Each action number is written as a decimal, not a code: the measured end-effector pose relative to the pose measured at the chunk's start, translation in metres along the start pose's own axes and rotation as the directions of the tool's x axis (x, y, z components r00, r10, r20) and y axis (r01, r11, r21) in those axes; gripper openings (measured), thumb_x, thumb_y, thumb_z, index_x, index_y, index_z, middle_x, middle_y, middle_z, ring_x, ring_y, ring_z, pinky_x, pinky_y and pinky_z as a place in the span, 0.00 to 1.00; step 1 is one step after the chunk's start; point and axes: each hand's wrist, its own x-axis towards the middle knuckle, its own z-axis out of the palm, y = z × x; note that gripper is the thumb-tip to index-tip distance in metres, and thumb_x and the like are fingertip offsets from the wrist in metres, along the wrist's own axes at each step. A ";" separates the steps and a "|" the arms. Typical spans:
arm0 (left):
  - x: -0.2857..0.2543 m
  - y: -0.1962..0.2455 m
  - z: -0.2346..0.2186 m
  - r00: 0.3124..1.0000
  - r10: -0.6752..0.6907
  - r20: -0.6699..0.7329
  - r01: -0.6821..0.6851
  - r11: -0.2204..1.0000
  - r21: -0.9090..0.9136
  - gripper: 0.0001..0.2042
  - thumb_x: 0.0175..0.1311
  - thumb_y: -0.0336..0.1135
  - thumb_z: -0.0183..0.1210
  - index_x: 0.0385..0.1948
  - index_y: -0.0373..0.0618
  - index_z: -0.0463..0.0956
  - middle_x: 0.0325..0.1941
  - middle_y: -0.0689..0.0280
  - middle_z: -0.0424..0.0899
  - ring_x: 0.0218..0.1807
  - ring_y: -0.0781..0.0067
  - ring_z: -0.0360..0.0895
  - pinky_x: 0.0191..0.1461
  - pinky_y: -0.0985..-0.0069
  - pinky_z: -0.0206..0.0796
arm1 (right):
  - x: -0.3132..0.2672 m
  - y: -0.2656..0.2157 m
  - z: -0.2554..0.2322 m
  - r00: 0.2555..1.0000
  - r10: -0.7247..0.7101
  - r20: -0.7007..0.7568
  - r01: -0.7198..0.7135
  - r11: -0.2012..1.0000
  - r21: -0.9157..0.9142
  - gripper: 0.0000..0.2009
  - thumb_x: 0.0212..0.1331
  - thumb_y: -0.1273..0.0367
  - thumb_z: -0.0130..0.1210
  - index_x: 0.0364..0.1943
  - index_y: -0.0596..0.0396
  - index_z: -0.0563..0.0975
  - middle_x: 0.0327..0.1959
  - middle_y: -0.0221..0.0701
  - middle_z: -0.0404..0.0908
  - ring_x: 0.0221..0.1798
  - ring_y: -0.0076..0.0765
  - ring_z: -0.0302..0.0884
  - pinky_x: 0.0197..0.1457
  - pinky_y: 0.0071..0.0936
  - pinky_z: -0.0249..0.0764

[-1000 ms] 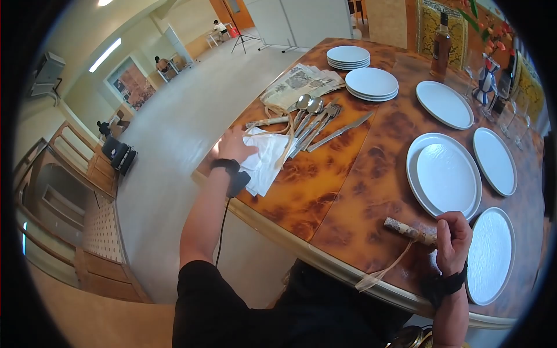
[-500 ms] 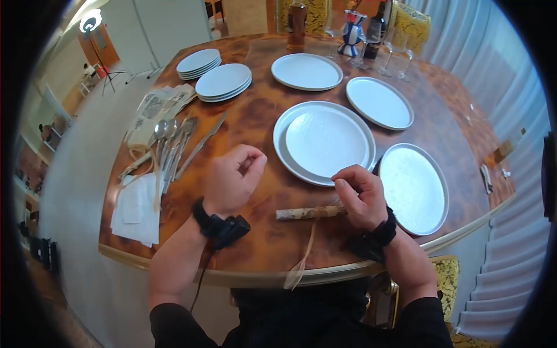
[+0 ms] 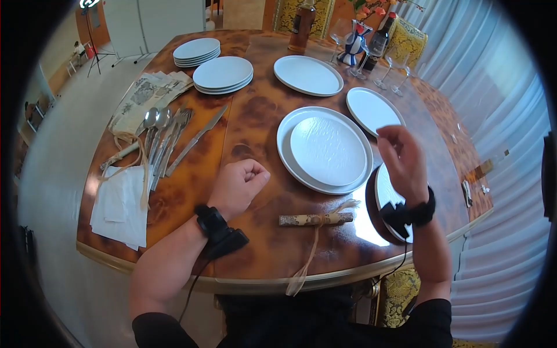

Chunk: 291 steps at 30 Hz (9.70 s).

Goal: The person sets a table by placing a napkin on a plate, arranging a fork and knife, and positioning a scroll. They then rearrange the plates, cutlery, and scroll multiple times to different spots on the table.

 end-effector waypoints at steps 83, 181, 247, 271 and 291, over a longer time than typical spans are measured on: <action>0.040 0.022 0.004 0.941 -0.330 0.078 0.317 0.938 0.140 0.18 0.59 0.40 0.53 0.41 0.31 0.67 0.19 0.64 0.74 0.13 0.79 0.68 0.13 0.81 0.59 | -0.110 0.220 -0.173 0.822 0.563 -0.085 -0.484 0.611 -0.626 0.21 0.55 0.57 0.51 0.48 0.57 0.68 0.34 0.41 0.74 0.37 0.40 0.73 0.40 0.33 0.68; -0.003 0.007 0.004 0.886 0.028 0.462 -0.047 0.999 0.028 0.11 0.59 0.34 0.50 0.40 0.40 0.72 0.24 0.65 0.77 0.27 0.71 0.74 0.33 0.76 0.65 | 0.189 0.232 0.045 0.978 0.151 -0.141 -0.205 0.805 -0.557 0.18 0.54 0.57 0.50 0.43 0.55 0.71 0.40 0.51 0.75 0.44 0.58 0.72 0.45 0.44 0.68; -0.002 -0.001 0.004 0.863 0.096 0.496 -0.125 0.992 0.024 0.11 0.60 0.35 0.49 0.40 0.40 0.71 0.28 0.60 0.80 0.30 0.66 0.77 0.35 0.74 0.67 | 0.061 0.157 0.035 0.729 0.662 0.176 -0.614 0.517 0.596 0.09 0.59 0.65 0.50 0.40 0.51 0.70 0.19 0.21 0.64 0.14 0.13 0.56 0.12 0.13 0.48; -0.032 0.044 0.008 0.932 0.204 0.299 -0.345 0.749 0.566 0.10 0.52 0.35 0.57 0.35 0.43 0.73 0.27 0.63 0.73 0.28 0.68 0.73 0.32 0.74 0.65 | -0.045 0.187 -0.019 0.879 0.415 0.235 -0.461 0.615 0.640 0.07 0.63 0.68 0.44 0.39 0.55 0.71 0.17 0.19 0.64 0.14 0.10 0.55 0.14 0.08 0.50; -0.133 0.017 -0.179 0.613 0.173 -0.770 0.626 0.488 0.608 0.13 0.55 0.36 0.53 0.33 0.34 0.74 0.28 0.51 0.78 0.31 0.61 0.77 0.36 0.71 0.66 | -0.043 0.170 -0.015 0.872 0.427 0.240 -0.488 0.724 0.487 0.07 0.63 0.68 0.43 0.37 0.53 0.72 0.14 0.16 0.61 0.13 0.08 0.52 0.15 0.07 0.49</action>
